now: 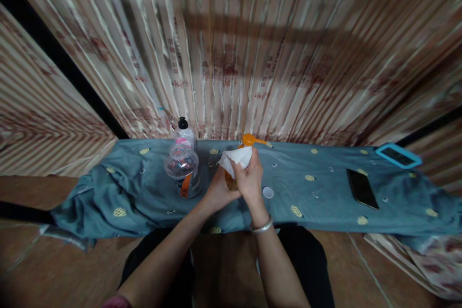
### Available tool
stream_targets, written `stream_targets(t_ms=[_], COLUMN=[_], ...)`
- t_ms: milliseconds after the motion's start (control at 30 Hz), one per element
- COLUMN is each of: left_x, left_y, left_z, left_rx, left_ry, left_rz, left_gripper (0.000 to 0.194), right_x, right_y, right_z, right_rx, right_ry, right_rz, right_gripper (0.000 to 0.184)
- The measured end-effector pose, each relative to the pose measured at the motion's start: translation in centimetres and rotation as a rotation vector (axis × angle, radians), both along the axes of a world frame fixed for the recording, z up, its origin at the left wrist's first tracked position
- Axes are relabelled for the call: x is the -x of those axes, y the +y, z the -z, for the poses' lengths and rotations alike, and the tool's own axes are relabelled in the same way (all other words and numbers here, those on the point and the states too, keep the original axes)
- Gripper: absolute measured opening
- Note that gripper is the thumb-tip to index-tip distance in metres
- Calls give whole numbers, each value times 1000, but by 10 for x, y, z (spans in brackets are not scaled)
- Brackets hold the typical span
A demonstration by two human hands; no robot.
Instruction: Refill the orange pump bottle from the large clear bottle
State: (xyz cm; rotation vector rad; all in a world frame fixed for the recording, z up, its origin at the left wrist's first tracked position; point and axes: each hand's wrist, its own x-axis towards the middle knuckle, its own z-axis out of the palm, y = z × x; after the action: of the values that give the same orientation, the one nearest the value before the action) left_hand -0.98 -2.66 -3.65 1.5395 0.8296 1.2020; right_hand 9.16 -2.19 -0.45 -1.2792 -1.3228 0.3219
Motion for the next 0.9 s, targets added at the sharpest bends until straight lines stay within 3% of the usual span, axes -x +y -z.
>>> stream_targets(t_ms=[233, 400, 533, 733, 900], left_x=[13, 14, 8, -3, -2], left_y=[-3, 0, 1, 9, 13], left_z=[-13, -16, -18, -10, -5], left_rx=[241, 297, 219, 78, -138], left_ry=[-344, -467, -370, -107, 126], left_rz=[229, 173, 22, -167, -232], left_gripper=[62, 60, 60, 63, 52], right_x=[2, 8, 13, 15, 15], right_y=[-4, -13, -19, -23, -22], right_z=[10, 15, 31, 69, 83], right_rx=[-21, -2, 30, -5, 30], right_ry=[70, 81, 59, -35, -74], right_rz=[-55, -32, -27, -45, -5], right_gripper=[40, 56, 74, 71, 70])
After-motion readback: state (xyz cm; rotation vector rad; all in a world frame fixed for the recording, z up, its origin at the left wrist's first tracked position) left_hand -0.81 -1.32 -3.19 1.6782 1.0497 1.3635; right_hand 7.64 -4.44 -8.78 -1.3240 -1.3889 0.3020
